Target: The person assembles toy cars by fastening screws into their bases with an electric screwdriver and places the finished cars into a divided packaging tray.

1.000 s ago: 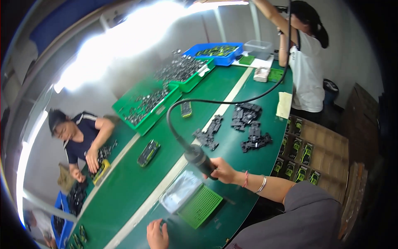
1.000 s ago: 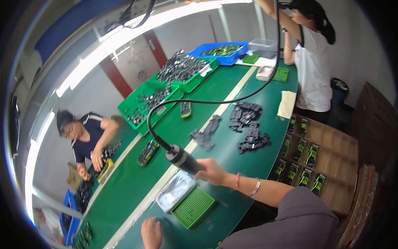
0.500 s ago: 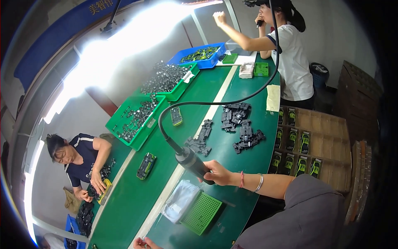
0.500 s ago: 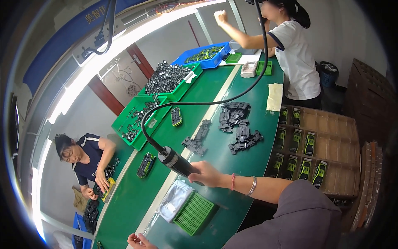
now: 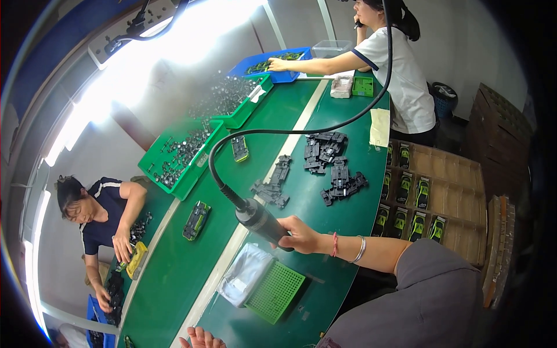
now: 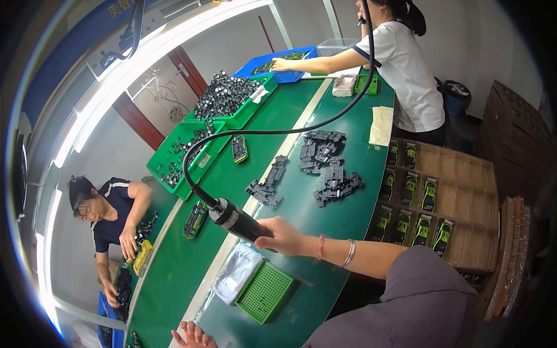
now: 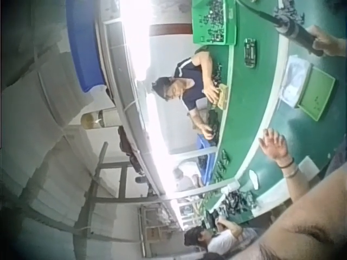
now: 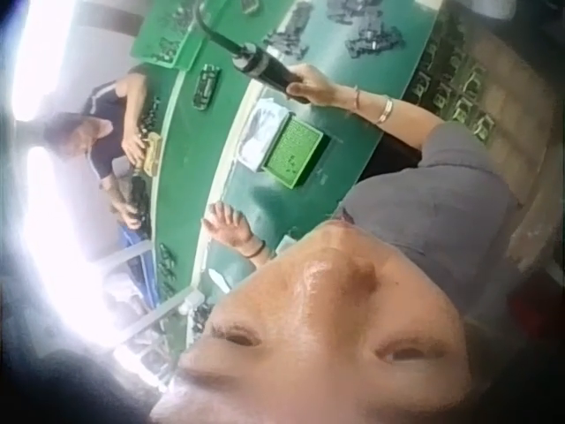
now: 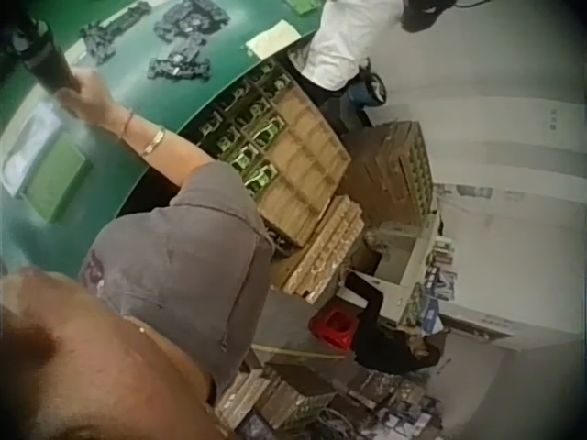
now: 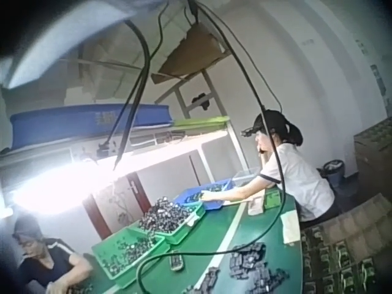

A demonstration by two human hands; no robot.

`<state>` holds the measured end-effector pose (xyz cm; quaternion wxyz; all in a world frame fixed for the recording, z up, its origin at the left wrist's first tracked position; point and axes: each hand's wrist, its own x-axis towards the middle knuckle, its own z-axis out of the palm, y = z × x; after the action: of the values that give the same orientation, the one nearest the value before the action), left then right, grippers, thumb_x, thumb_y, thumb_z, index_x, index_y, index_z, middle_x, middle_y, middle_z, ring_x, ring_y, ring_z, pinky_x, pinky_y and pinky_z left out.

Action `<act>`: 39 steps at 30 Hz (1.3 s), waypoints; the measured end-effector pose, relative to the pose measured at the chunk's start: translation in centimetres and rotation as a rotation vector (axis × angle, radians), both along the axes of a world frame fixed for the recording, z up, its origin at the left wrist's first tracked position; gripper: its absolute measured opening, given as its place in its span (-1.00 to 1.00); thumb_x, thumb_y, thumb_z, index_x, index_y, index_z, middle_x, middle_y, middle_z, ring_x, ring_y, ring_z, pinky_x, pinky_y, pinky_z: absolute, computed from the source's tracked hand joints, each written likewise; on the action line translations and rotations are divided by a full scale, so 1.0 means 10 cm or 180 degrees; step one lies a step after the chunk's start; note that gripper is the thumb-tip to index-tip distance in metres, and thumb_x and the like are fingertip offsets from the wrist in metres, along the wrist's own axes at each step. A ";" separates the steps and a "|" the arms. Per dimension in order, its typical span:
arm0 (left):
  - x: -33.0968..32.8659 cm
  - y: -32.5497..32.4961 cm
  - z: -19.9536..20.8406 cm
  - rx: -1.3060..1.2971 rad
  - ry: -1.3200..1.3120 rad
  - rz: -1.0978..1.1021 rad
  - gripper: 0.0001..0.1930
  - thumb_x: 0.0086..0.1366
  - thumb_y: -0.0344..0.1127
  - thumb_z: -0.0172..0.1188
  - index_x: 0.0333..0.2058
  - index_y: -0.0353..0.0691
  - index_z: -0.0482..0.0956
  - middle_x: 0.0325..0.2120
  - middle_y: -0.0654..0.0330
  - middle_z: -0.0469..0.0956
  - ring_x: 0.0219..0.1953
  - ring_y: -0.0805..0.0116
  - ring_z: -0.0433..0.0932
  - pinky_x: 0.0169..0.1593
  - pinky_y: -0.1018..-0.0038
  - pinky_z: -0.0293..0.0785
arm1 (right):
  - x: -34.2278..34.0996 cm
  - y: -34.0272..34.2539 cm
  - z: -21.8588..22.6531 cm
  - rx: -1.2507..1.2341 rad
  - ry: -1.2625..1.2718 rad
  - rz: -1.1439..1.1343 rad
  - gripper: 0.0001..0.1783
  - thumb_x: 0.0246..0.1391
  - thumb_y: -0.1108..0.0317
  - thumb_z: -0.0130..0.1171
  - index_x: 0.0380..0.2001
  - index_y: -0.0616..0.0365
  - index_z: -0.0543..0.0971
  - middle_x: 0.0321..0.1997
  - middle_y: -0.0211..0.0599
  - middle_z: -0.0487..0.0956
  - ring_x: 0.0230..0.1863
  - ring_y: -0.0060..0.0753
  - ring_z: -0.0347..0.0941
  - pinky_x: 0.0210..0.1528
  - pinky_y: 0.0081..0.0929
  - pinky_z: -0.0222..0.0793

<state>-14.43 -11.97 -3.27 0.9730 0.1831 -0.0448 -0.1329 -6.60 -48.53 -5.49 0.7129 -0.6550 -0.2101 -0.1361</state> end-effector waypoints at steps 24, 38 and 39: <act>0.23 0.10 -0.34 0.0072 0.1779 0.1007 -0.68 0.31 -0.08 -0.17 -0.37 -0.19 0.42 -0.63 0.29 0.27 -0.70 0.52 0.17 -0.70 0.61 0.08 | 0.02 -0.01 -0.03 0.0055 0.0171 -0.0015 -0.09 -0.25 -0.54 -0.03 -0.48 0.30 0.48 -0.54 -0.34 0.49 -0.50 -0.61 0.37 -0.49 -0.64 0.26; 0.19 0.21 -0.48 0.0378 0.1649 0.1023 -0.74 0.30 -0.14 -0.11 -0.47 -0.16 0.39 -0.57 0.27 0.39 -0.75 0.55 0.16 -0.74 0.65 0.07 | -0.01 -0.05 0.00 -0.0237 0.0201 0.0107 -0.10 -0.28 -0.53 -0.01 -0.45 0.27 0.45 -0.51 -0.30 0.48 -0.46 -0.52 0.39 -0.43 -0.55 0.30; 0.19 0.21 -0.46 0.0397 0.1647 0.1025 -0.74 0.30 -0.14 -0.11 -0.47 -0.16 0.39 -0.57 0.27 0.39 -0.75 0.55 0.16 -0.74 0.65 0.07 | -0.01 -0.04 0.01 -0.0270 0.0171 0.0088 -0.11 -0.28 -0.53 0.00 -0.47 0.27 0.45 -0.52 -0.31 0.47 -0.46 -0.53 0.39 -0.44 -0.56 0.30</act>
<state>-12.51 -9.90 -7.88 0.9476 0.2072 0.2423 -0.0217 -6.67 -48.90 -5.37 0.6917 -0.6851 -0.2054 -0.0996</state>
